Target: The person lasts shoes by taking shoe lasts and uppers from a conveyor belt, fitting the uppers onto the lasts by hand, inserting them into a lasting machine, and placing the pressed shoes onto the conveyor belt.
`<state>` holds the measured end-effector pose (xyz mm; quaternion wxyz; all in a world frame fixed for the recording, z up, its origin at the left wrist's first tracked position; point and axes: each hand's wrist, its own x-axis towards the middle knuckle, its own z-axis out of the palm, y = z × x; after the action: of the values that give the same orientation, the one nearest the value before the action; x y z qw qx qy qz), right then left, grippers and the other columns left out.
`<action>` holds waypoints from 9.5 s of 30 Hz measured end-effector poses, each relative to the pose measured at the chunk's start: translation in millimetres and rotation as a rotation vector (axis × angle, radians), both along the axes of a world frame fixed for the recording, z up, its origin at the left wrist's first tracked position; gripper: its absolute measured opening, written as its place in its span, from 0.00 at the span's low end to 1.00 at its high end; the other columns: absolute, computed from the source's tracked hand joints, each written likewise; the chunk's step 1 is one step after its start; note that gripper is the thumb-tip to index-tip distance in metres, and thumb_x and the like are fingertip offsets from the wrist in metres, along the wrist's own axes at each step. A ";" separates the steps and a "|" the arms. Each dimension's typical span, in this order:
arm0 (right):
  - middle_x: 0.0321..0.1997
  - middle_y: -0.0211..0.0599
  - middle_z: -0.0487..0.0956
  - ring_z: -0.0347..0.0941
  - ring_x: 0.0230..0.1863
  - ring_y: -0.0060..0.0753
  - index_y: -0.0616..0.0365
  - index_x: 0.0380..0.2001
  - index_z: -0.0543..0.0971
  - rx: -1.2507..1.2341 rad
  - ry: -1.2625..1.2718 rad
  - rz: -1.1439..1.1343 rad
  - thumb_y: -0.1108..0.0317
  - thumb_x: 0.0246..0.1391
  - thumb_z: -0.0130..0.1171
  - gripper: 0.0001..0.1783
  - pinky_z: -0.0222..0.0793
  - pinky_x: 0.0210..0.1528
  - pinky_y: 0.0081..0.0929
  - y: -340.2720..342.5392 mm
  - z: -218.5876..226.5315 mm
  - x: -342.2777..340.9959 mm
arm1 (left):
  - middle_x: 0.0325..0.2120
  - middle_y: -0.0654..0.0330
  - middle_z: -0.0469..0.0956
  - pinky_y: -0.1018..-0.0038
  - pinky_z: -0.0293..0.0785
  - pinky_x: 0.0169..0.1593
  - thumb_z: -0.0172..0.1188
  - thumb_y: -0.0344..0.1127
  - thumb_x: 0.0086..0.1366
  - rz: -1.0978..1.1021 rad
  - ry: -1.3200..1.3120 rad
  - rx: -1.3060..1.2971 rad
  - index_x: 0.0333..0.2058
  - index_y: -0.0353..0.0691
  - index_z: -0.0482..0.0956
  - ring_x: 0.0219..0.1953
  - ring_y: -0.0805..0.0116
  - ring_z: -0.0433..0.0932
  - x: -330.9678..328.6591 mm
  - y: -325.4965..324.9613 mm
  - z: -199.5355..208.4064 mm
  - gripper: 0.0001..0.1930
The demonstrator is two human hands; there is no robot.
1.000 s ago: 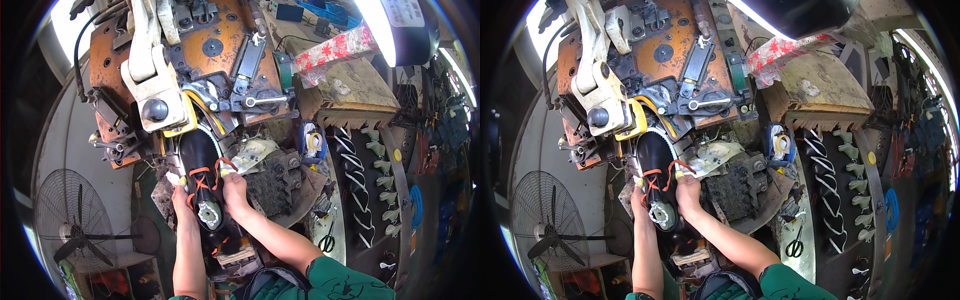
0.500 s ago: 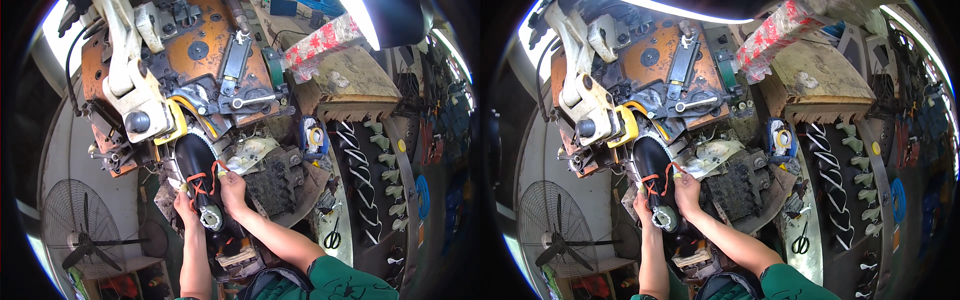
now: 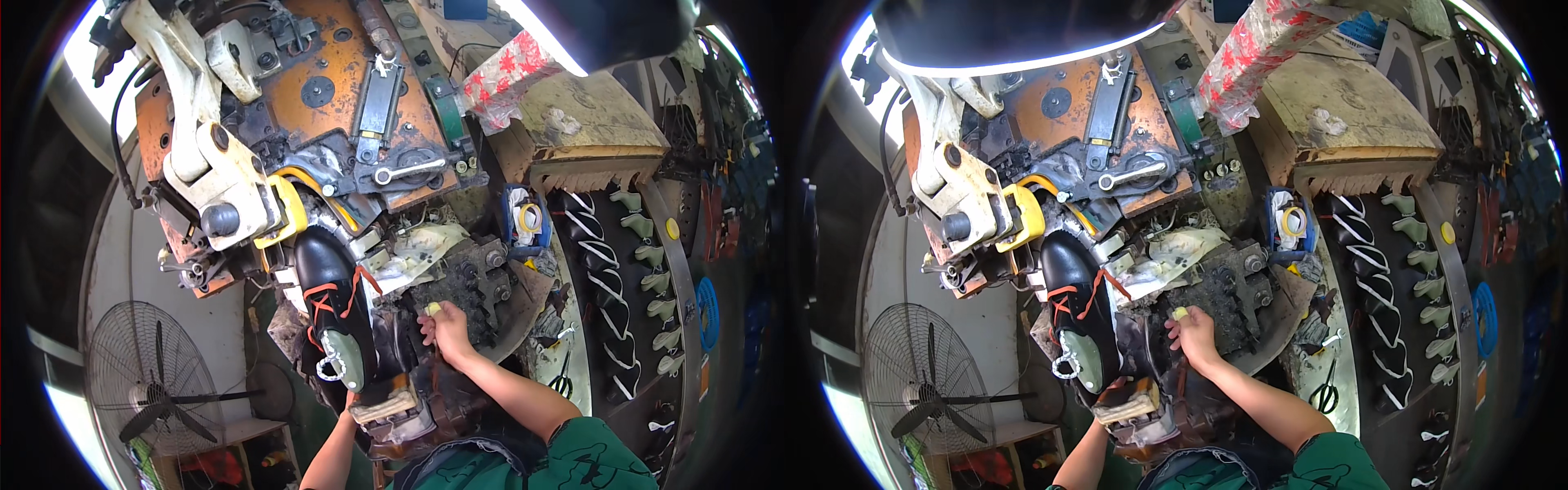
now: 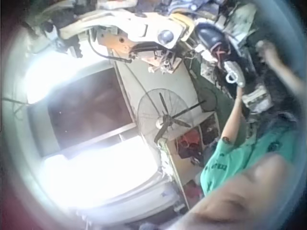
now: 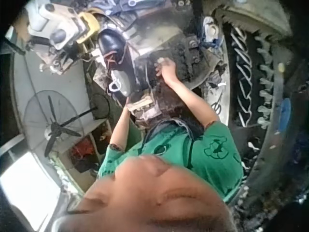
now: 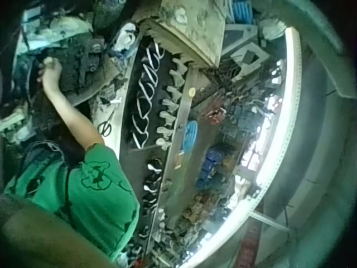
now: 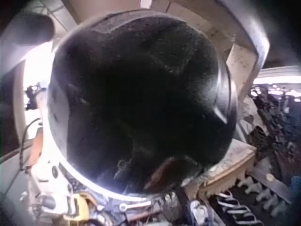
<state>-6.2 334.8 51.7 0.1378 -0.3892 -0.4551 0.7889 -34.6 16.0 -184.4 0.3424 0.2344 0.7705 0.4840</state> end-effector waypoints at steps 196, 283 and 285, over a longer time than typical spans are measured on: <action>0.66 0.45 0.57 0.52 0.68 0.35 0.63 0.67 0.45 -0.274 0.587 0.777 0.63 0.46 0.69 0.54 0.50 0.67 0.36 -11.8 122.4 178.2 | 0.51 0.42 0.73 0.62 0.73 0.53 0.55 0.64 0.60 0.211 -0.512 0.651 0.56 0.29 0.66 0.48 0.54 0.76 54.0 208.0 414.9 0.41; 0.45 0.41 0.78 0.75 0.48 0.32 0.66 0.49 0.73 -0.272 0.229 -0.605 0.62 0.61 0.51 0.19 0.70 0.53 0.30 193.1 -31.1 407.4 | 0.26 0.66 0.77 0.79 0.65 0.32 0.59 0.34 0.64 -0.323 -0.238 0.241 0.37 0.30 0.82 0.27 0.79 0.69 158.7 562.7 301.3 0.11; 0.44 0.36 0.78 0.74 0.47 0.27 0.63 0.50 0.73 -0.241 0.288 -0.421 0.57 0.62 0.52 0.21 0.69 0.52 0.27 190.7 -9.8 366.0 | 0.26 0.66 0.77 0.77 0.66 0.34 0.59 0.36 0.65 -0.233 -0.171 0.224 0.36 0.30 0.82 0.27 0.77 0.69 131.5 526.9 323.8 0.12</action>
<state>359.8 525.5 41.9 0.3145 -0.3727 -0.2431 0.8385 96.9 543.0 139.5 0.4323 0.3167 0.6473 0.5420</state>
